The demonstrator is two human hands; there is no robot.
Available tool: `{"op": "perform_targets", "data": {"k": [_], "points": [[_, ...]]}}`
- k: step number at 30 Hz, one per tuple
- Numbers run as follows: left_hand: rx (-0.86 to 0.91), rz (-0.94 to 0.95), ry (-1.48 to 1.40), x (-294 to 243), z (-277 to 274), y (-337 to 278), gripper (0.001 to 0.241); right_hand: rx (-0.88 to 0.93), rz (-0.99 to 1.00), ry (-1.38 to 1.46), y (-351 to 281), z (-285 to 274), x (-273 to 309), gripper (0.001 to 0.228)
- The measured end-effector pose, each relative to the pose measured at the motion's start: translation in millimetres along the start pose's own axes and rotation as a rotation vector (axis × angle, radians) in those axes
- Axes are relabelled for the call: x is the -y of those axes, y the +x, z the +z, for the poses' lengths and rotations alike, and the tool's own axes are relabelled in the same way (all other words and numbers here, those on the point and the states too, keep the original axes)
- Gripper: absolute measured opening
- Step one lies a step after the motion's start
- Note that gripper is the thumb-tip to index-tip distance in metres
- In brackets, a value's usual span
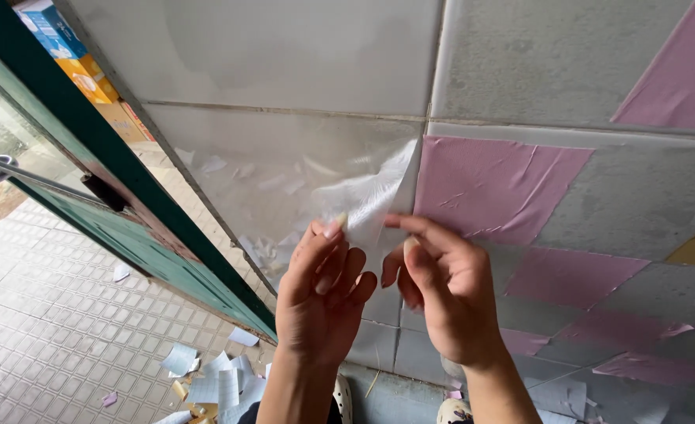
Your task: Applying vinyl stickers to wall tiles and smoothing them with a plastic scraper
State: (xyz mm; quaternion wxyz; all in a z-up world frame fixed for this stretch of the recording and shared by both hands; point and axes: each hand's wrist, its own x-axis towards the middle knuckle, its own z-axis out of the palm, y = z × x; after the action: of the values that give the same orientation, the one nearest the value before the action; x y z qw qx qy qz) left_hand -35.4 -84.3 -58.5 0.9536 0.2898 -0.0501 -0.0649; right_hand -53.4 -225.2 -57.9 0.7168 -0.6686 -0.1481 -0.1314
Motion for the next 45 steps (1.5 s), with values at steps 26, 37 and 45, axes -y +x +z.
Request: {"op": "perform_targets", "data": {"k": [26,37,45], "points": [[0.200,0.233,-0.005,-25,32,-54,0.030,-0.237,-0.403,-0.237,15,53,92,0.033],[0.214,0.625,0.410,-28,-42,13,0.073,-0.117,-0.567,-0.303,12,19,54,0.026],[0.114,0.552,0.634,-70,8,30,0.027,-0.075,-0.417,-0.308,34,19,49,0.026]]}}
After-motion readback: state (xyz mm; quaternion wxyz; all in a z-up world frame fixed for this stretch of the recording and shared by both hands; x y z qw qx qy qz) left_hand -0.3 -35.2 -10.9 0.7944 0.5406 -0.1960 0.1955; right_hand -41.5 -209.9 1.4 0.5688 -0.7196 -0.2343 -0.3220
